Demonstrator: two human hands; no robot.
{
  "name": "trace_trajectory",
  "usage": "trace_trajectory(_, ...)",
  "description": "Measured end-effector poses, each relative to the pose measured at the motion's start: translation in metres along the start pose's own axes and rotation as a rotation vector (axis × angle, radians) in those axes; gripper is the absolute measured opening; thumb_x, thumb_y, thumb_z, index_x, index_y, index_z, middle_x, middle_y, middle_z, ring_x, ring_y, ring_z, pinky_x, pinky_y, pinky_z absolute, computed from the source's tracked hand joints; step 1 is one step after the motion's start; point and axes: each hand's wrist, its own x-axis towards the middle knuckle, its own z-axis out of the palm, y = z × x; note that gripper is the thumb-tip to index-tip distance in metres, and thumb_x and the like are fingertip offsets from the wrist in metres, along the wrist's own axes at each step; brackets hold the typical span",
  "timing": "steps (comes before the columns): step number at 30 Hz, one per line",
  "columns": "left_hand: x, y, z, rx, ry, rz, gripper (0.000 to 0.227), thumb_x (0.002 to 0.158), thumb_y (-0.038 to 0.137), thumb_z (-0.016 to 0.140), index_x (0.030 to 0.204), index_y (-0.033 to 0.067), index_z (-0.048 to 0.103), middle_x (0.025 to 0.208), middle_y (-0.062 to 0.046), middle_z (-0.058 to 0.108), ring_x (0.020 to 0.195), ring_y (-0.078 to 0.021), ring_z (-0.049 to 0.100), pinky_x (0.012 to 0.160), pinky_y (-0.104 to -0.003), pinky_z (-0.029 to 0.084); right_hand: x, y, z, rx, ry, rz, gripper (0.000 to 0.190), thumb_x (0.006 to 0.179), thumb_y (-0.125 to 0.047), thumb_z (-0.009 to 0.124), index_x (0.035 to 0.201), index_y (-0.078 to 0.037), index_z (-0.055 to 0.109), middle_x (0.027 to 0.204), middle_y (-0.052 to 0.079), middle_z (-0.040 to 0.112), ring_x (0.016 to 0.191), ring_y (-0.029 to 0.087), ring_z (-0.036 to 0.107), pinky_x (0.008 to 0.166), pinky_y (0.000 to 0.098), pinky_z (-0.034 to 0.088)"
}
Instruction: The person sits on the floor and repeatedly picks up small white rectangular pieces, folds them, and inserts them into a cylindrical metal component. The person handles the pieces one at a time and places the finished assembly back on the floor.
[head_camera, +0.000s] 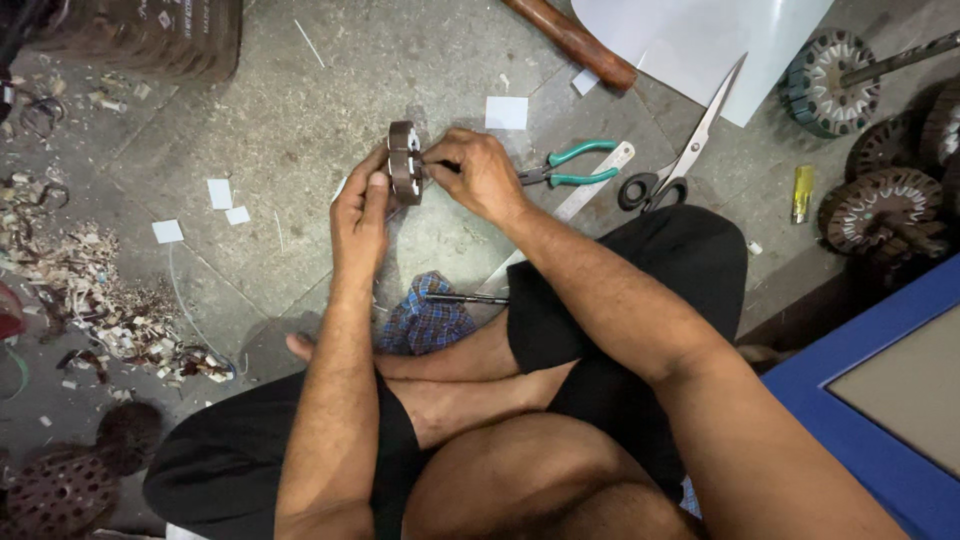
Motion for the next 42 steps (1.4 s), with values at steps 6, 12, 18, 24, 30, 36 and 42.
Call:
trace_trajectory(6,-0.003,0.005,0.004,0.096,0.079,-0.079,0.040,0.097,-0.005,0.059,0.136,0.0049,0.059,0.134,-0.012,0.065,0.120,-0.0187,0.068,0.099,-0.029,0.059,0.001,-0.004,-0.001,0.039,-0.027,0.044,0.013,0.084,-0.008,0.078,0.097,-0.005,0.076,0.096,0.009,0.073,0.085,0.025,0.073,0.076,0.0362,0.059)
trace_trajectory(12,-0.003,0.007,0.002,0.444,0.129,0.062,0.018,0.089,-0.006,0.070,0.105,0.0024,0.075,0.106,-0.009,0.069,0.091,-0.0204,0.070,0.077,-0.030,0.058,0.001,-0.008,-0.002,0.043,-0.068,0.092,0.012,0.081,-0.009,0.077,0.092,-0.006,0.078,0.093,0.008,0.073,0.082,0.024,0.072,0.075,0.0360,0.058)
trace_trajectory(18,-0.004,0.002,0.000,0.428,0.143,0.198,0.018,0.087,-0.007,0.072,0.103,0.0006,0.075,0.102,-0.009,0.070,0.093,-0.0213,0.070,0.078,-0.030,0.055,-0.002,-0.008,-0.001,-0.016,-0.079,0.025,0.013,0.081,-0.011,0.077,0.093,-0.006,0.078,0.092,0.009,0.072,0.086,0.026,0.070,0.078,0.0387,0.057)
trace_trajectory(24,-0.001,0.005,-0.003,0.462,0.093,0.241,0.020,0.086,-0.007,0.070,0.104,0.0009,0.075,0.103,-0.010,0.070,0.096,-0.0251,0.070,0.082,-0.033,0.056,-0.004,-0.008,-0.001,-0.084,-0.106,-0.064,0.019,0.082,-0.010,0.074,0.099,-0.003,0.077,0.095,0.011,0.070,0.092,0.029,0.069,0.082,0.0406,0.057)
trace_trajectory(30,0.003,0.011,-0.009,0.633,-0.015,0.372,0.020,0.083,-0.008,0.067,0.101,-0.0015,0.072,0.106,-0.015,0.069,0.099,-0.0325,0.069,0.087,-0.040,0.056,-0.008,-0.009,-0.001,-0.112,-0.083,-0.113,0.017,0.084,-0.010,0.075,0.099,-0.003,0.077,0.095,0.010,0.067,0.092,0.029,0.068,0.080,0.0412,0.056)
trace_trajectory(36,0.008,0.013,-0.014,0.655,-0.087,0.394,0.018,0.081,-0.007,0.068,0.099,-0.0030,0.072,0.103,-0.014,0.068,0.099,-0.0327,0.067,0.088,-0.041,0.056,-0.010,-0.011,0.001,-0.147,-0.101,-0.104,0.017,0.084,-0.010,0.076,0.099,-0.004,0.077,0.097,0.008,0.066,0.090,0.026,0.068,0.078,0.0392,0.057)
trace_trajectory(42,0.013,0.015,-0.018,0.684,-0.144,0.402,0.014,0.086,-0.003,0.072,0.099,-0.0017,0.075,0.102,-0.012,0.068,0.101,-0.0295,0.066,0.091,-0.039,0.055,-0.009,-0.011,0.002,-0.216,-0.103,-0.158,0.014,0.084,-0.010,0.076,0.097,-0.005,0.077,0.100,0.008,0.064,0.092,0.026,0.067,0.078,0.0385,0.057)
